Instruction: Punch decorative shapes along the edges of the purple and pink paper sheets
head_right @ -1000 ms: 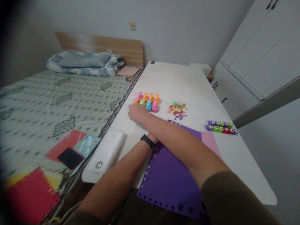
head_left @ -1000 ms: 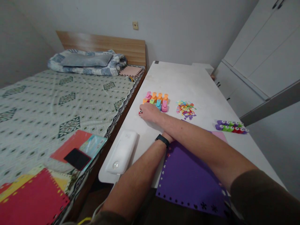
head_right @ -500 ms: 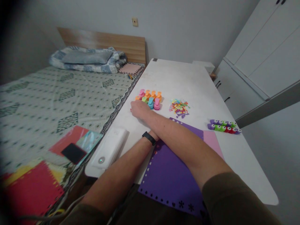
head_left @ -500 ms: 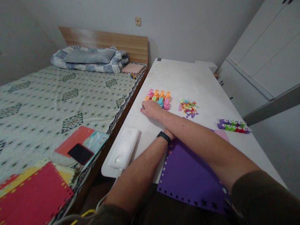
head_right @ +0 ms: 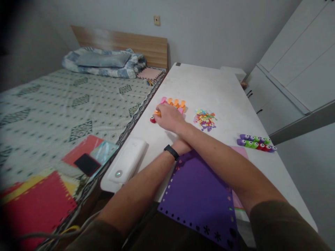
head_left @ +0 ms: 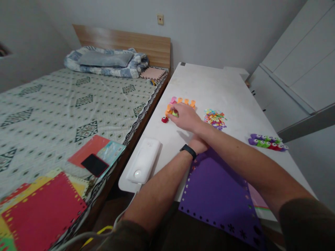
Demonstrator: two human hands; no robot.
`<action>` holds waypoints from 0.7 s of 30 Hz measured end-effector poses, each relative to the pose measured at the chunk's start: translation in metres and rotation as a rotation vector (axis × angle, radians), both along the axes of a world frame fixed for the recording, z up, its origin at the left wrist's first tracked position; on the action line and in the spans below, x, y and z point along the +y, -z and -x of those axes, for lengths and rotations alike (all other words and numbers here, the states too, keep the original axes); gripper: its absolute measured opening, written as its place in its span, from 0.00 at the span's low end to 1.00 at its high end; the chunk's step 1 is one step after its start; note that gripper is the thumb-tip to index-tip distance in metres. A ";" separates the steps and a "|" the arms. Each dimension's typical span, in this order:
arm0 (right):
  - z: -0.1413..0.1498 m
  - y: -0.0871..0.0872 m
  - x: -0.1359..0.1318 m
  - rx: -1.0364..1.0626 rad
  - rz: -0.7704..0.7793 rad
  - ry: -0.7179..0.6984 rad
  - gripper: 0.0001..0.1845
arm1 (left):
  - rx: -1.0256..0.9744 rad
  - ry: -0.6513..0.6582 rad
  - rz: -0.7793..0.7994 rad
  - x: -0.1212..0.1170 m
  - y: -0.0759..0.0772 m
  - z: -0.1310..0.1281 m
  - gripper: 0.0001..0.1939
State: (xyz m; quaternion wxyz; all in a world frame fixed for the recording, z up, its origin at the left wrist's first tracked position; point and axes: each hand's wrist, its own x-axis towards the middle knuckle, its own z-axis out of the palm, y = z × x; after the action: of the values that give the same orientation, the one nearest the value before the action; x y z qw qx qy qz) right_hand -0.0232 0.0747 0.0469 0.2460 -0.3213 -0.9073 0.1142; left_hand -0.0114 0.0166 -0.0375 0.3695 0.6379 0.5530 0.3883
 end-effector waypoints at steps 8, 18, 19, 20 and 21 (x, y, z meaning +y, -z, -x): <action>-0.113 -0.023 0.000 0.002 -0.016 0.157 0.15 | 0.217 0.062 0.048 -0.005 -0.012 -0.002 0.17; -0.286 -0.002 0.015 -0.050 0.100 0.622 0.22 | 0.274 0.040 0.065 -0.005 -0.022 -0.001 0.17; -0.301 0.001 0.016 -0.061 0.110 0.656 0.22 | 0.273 0.033 0.072 -0.005 -0.022 -0.001 0.17; -0.315 0.004 0.018 -0.073 0.113 0.686 0.22 | 0.273 0.028 0.074 -0.004 -0.022 -0.001 0.18; -0.327 0.007 0.018 -0.096 0.118 0.705 0.22 | 0.270 0.030 0.072 -0.004 -0.022 -0.001 0.18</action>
State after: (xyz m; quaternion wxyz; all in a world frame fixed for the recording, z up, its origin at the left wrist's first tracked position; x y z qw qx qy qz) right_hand 0.3041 0.0931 0.0402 0.2082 -0.6333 -0.7430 0.0595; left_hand -0.0105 0.0126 -0.0151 0.3202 0.6788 0.6015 0.2735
